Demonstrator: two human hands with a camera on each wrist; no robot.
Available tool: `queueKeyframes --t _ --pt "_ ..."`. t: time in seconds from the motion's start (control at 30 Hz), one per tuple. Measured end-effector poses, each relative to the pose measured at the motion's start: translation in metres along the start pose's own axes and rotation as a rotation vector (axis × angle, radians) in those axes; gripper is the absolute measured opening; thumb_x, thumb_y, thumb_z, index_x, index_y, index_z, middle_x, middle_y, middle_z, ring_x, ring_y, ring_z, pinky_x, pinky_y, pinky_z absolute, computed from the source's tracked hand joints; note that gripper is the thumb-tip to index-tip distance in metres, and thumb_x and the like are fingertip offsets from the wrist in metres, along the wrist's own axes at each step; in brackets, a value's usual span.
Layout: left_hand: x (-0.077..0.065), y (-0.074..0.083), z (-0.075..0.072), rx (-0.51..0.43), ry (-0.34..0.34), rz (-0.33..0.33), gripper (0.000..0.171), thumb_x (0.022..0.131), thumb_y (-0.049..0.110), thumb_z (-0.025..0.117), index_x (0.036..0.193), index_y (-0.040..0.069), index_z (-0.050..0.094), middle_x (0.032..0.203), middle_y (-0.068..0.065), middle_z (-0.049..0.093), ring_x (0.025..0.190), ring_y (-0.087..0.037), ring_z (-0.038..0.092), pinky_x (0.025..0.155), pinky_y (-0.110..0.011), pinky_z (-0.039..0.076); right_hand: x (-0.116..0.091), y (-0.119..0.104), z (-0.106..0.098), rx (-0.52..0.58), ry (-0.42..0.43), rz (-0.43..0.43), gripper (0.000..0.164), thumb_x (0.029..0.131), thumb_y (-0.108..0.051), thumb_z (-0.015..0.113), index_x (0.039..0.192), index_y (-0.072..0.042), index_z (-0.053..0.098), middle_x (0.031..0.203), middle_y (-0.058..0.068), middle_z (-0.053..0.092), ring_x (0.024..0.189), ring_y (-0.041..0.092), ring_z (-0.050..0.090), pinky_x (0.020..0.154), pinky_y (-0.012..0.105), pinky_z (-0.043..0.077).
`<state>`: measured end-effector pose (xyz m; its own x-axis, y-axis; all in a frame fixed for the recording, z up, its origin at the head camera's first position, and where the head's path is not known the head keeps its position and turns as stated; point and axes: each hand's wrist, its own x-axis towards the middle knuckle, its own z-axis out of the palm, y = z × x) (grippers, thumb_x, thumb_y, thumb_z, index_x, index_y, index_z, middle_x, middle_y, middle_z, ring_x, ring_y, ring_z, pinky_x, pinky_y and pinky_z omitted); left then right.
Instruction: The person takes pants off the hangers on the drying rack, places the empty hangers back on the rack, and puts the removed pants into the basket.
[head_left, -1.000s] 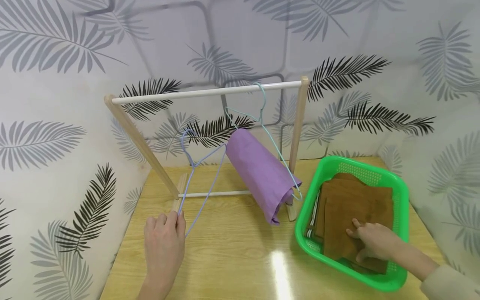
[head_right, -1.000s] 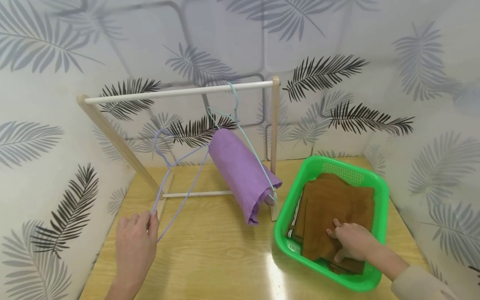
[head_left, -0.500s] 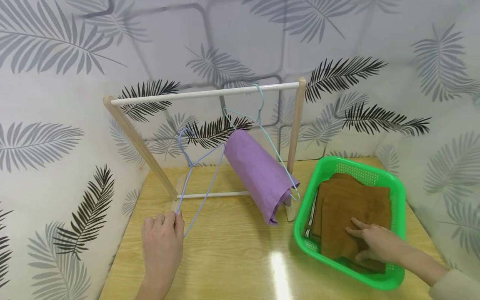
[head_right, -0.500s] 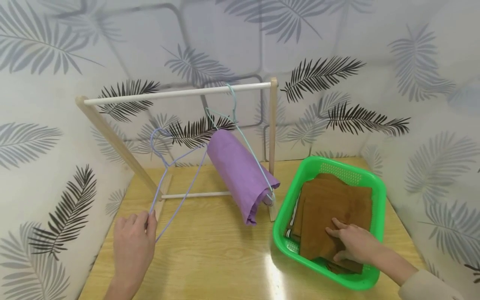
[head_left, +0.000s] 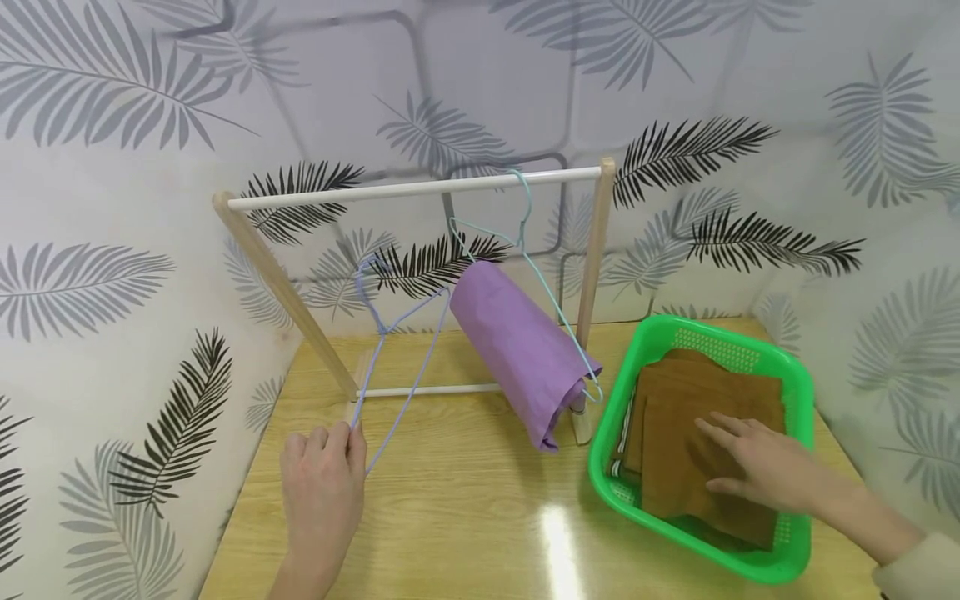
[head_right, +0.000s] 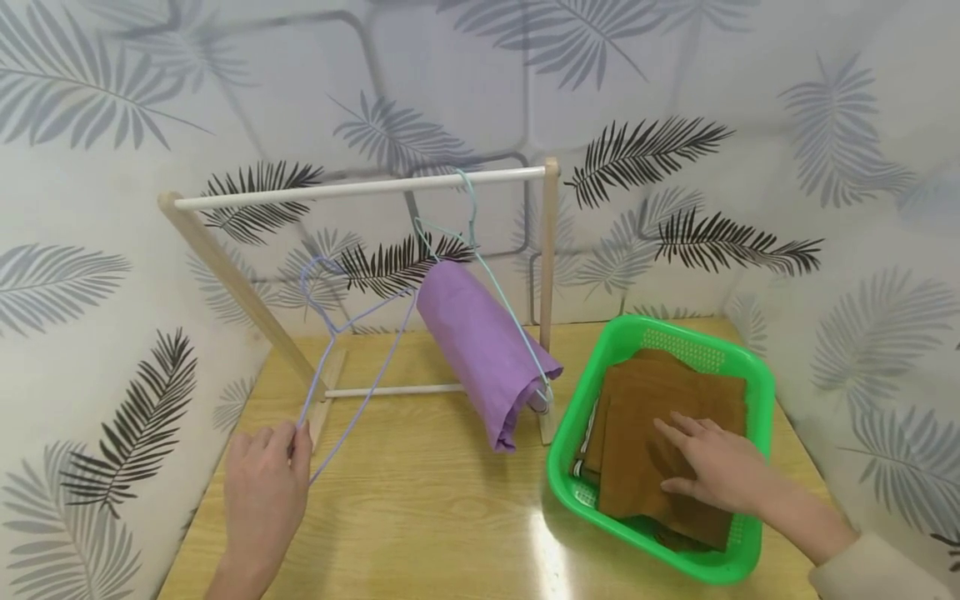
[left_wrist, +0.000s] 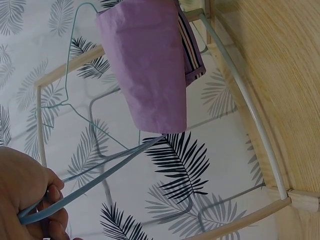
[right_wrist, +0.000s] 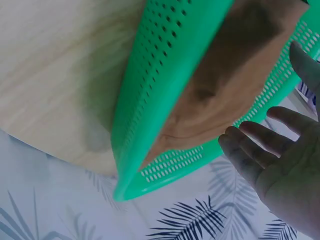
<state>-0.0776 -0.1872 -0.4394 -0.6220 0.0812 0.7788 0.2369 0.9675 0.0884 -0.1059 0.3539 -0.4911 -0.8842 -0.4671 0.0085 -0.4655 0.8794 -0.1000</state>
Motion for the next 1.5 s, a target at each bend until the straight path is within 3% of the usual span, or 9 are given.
queueKeyframes --t 0.23,0.5,0.73,0.83,0.93,1.03,1.17,1.5 --pt "0.0 -0.004 -0.001 -0.003 0.006 -0.02 0.037 0.091 0.001 0.071 0.062 0.004 0.048 0.051 -0.007 0.043 0.055 -0.02 0.029 0.062 -0.033 0.027 0.02 -0.005 -0.024 -0.054 0.21 -0.005 0.08 0.083 -0.044 0.087 0.145 -0.002 0.06 0.125 0.023 0.07 0.11 0.046 0.069 0.078 0.056 0.061" --pt "0.0 -0.005 -0.002 0.004 0.035 -0.026 0.038 0.091 0.001 0.071 0.063 0.005 0.046 0.051 -0.007 0.042 0.055 -0.021 0.028 0.062 -0.034 0.026 0.048 -0.009 -0.049 -0.05 0.334 0.142 0.076 0.087 -0.048 0.082 0.143 -0.001 0.06 0.122 0.03 0.069 0.108 0.051 0.067 0.086 0.065 0.056" --pt "0.0 -0.005 -0.003 0.003 0.028 -0.036 0.036 0.092 0.002 0.07 0.063 0.004 0.048 0.051 -0.008 0.043 0.056 -0.022 0.03 0.062 -0.034 0.026 0.069 -0.016 -0.062 0.003 0.51 0.201 0.074 0.087 -0.048 0.08 0.141 -0.001 0.06 0.125 0.03 0.068 0.109 0.051 0.066 0.075 0.066 0.055" --pt "0.0 -0.005 -0.003 0.01 0.023 -0.035 0.037 0.092 0.002 0.071 0.063 0.004 0.048 0.05 -0.007 0.042 0.056 -0.022 0.03 0.062 -0.034 0.026 0.08 -0.019 -0.065 0.037 0.605 0.181 0.073 0.087 -0.046 0.08 0.141 0.0 0.059 0.124 0.028 0.069 0.111 0.05 0.064 0.079 0.065 0.055" --pt "0.0 -0.005 -0.003 0.018 0.019 -0.034 0.035 0.091 0.003 0.071 0.064 0.003 0.049 0.051 -0.008 0.044 0.056 -0.021 0.029 0.062 -0.033 0.025 0.092 -0.021 -0.066 0.054 0.716 0.124 0.073 0.09 -0.05 0.075 0.139 0.002 0.059 0.116 0.027 0.071 0.102 0.049 0.067 0.076 0.062 0.055" --pt "0.0 -0.005 -0.002 0.022 0.018 -0.027 0.035 0.091 0.003 0.072 0.064 0.003 0.05 0.051 -0.008 0.045 0.055 -0.02 0.029 0.062 -0.033 0.026 0.102 -0.023 -0.066 0.057 0.793 0.102 0.082 0.097 -0.068 0.058 0.136 0.004 0.06 0.109 0.026 0.072 0.094 0.047 0.068 0.068 0.059 0.054" --pt "0.0 -0.005 0.0 0.012 0.04 -0.021 0.037 0.09 0.002 0.073 0.063 0.005 0.048 0.051 -0.007 0.043 0.056 -0.022 0.03 0.061 -0.034 0.027 0.117 -0.025 -0.065 -0.001 0.854 0.1 0.099 0.097 -0.084 0.035 0.129 0.006 0.064 0.102 0.027 0.071 0.087 0.047 0.067 0.066 0.057 0.052" --pt "0.0 -0.006 0.0 0.007 0.041 -0.041 0.039 0.09 0.003 0.073 0.063 0.006 0.046 0.051 -0.006 0.04 0.058 -0.023 0.03 0.061 -0.035 0.027 0.157 -0.028 -0.065 -0.207 0.956 0.065 0.092 0.099 -0.078 0.036 0.119 0.006 0.067 0.102 0.029 0.073 0.09 0.05 0.067 0.071 0.058 0.053"
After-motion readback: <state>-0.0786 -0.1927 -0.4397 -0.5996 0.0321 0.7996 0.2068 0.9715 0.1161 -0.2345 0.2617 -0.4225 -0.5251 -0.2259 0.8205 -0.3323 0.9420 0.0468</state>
